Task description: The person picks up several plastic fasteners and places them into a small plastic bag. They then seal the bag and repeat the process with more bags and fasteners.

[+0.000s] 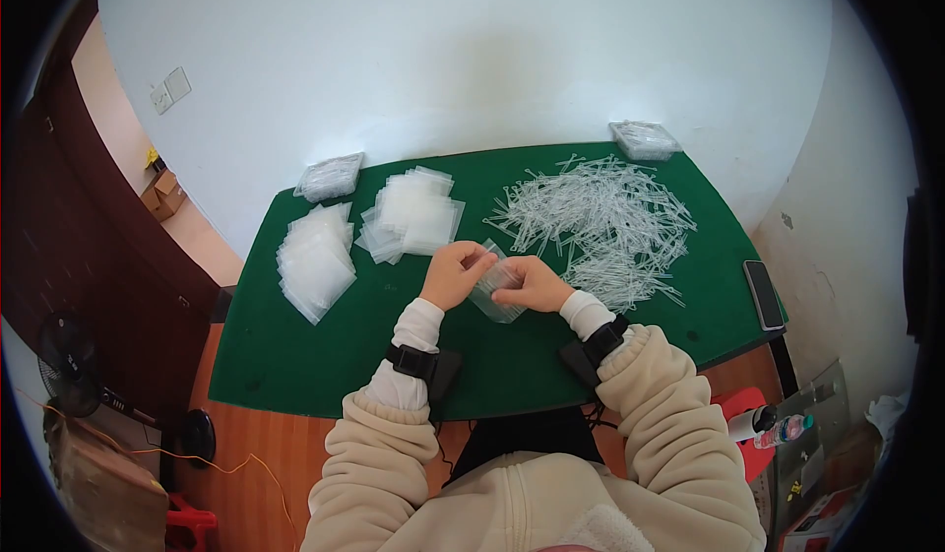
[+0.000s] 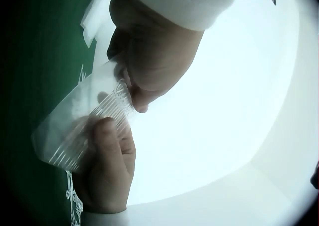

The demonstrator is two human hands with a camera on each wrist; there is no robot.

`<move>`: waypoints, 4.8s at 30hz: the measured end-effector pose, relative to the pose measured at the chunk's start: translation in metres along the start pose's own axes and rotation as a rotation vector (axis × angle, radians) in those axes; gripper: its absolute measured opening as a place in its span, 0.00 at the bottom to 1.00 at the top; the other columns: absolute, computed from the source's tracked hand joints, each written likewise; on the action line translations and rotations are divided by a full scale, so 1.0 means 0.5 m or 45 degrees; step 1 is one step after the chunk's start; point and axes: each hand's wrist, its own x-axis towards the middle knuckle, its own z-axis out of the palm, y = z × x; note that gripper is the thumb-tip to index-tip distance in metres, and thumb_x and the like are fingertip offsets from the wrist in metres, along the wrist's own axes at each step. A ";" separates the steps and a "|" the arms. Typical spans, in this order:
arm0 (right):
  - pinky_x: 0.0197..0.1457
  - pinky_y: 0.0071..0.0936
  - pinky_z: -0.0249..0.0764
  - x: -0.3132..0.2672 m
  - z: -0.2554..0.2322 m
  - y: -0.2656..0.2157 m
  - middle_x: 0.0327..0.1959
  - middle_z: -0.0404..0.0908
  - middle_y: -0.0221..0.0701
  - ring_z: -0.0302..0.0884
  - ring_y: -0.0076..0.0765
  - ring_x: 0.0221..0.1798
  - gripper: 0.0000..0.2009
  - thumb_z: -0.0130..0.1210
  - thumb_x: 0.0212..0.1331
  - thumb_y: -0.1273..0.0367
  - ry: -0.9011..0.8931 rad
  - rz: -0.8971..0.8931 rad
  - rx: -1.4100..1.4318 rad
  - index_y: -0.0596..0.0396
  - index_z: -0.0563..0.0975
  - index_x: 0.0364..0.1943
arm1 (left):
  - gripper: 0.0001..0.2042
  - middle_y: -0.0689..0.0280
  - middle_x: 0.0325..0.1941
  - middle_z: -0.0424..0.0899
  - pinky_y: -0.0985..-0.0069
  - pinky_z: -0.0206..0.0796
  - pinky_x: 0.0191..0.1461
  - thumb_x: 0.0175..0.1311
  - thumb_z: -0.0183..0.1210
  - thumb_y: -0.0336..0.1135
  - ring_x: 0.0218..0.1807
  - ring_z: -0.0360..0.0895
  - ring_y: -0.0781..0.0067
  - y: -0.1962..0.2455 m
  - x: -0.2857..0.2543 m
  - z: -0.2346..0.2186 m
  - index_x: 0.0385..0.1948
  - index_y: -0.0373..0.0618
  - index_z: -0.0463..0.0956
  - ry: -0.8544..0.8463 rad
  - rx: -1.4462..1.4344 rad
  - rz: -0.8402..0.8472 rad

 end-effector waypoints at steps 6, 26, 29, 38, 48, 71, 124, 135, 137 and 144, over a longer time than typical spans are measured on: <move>0.28 0.18 0.63 0.008 -0.012 0.003 0.20 0.71 0.24 0.64 0.16 0.24 0.09 0.53 0.54 0.66 0.300 0.000 -0.036 0.60 0.74 0.27 | 0.09 0.71 0.18 0.71 0.84 0.56 0.25 0.54 0.58 0.35 0.22 0.63 0.85 0.000 0.004 0.003 0.24 0.37 0.74 0.259 -0.116 0.104; 0.25 0.24 0.56 0.019 -0.028 0.034 0.15 0.59 0.29 0.54 0.22 0.21 0.16 0.45 0.60 0.64 0.722 -0.137 -0.174 0.60 0.63 0.18 | 0.12 0.76 0.15 0.68 0.86 0.51 0.20 0.59 0.55 0.39 0.16 0.58 0.88 -0.034 0.013 -0.017 0.22 0.40 0.73 0.352 -0.463 -0.175; 0.22 0.19 0.55 0.015 -0.028 0.033 0.14 0.60 0.23 0.56 0.17 0.18 0.16 0.44 0.61 0.63 0.631 -0.208 -0.128 0.56 0.64 0.18 | 0.11 0.76 0.16 0.69 0.87 0.52 0.20 0.59 0.55 0.39 0.16 0.60 0.88 -0.038 0.014 -0.015 0.23 0.41 0.73 0.332 -0.526 -0.190; 0.22 0.13 0.57 0.012 -0.021 0.002 0.15 0.66 0.20 0.61 0.13 0.19 0.11 0.50 0.58 0.66 0.544 -0.072 0.276 0.55 0.71 0.21 | 0.09 0.73 0.18 0.73 0.87 0.55 0.21 0.58 0.55 0.37 0.18 0.65 0.87 0.013 -0.002 -0.022 0.24 0.41 0.74 -0.134 -0.383 -0.238; 0.29 0.14 0.65 0.010 -0.020 0.016 0.22 0.75 0.23 0.68 0.14 0.25 0.05 0.55 0.51 0.70 0.335 0.012 0.126 0.58 0.75 0.26 | 0.09 0.71 0.15 0.73 0.84 0.58 0.23 0.54 0.58 0.36 0.19 0.65 0.86 0.001 -0.001 0.013 0.24 0.38 0.75 -0.163 -0.100 -0.061; 0.33 0.22 0.67 0.006 -0.027 0.006 0.24 0.75 0.28 0.70 0.25 0.27 0.04 0.55 0.49 0.71 0.708 -0.108 -0.346 0.57 0.76 0.26 | 0.06 0.64 0.23 0.75 0.78 0.63 0.30 0.51 0.59 0.33 0.26 0.72 0.73 -0.020 -0.003 0.000 0.26 0.40 0.77 0.055 0.330 0.111; 0.32 0.18 0.72 0.010 -0.030 0.014 0.28 0.74 0.25 0.71 0.18 0.28 0.04 0.48 0.58 0.73 0.301 0.198 0.670 0.57 0.73 0.35 | 0.05 0.63 0.45 0.71 0.74 0.60 0.51 0.51 0.58 0.29 0.48 0.68 0.73 0.031 -0.010 0.017 0.30 0.44 0.77 -0.098 -0.420 0.272; 0.30 0.16 0.70 0.009 -0.022 0.018 0.27 0.74 0.24 0.71 0.18 0.27 0.06 0.49 0.58 0.70 0.211 0.220 0.524 0.57 0.72 0.36 | 0.06 0.67 0.30 0.78 0.81 0.64 0.41 0.57 0.55 0.32 0.34 0.73 0.80 0.033 -0.010 -0.002 0.29 0.39 0.76 -0.320 -0.465 0.104; 0.30 0.16 0.69 0.010 -0.021 0.015 0.27 0.74 0.24 0.71 0.18 0.26 0.06 0.50 0.58 0.70 0.247 0.208 0.525 0.57 0.73 0.35 | 0.07 0.68 0.27 0.77 0.83 0.64 0.37 0.57 0.54 0.33 0.31 0.73 0.81 0.030 -0.011 -0.006 0.29 0.38 0.76 -0.355 -0.419 0.078; 0.27 0.14 0.65 0.007 -0.017 0.001 0.22 0.73 0.24 0.67 0.15 0.23 0.04 0.52 0.55 0.72 0.240 0.229 0.439 0.58 0.74 0.30 | 0.10 0.67 0.17 0.77 0.80 0.64 0.23 0.53 0.55 0.36 0.17 0.72 0.80 -0.002 -0.007 0.003 0.22 0.37 0.76 -0.403 -0.139 -0.081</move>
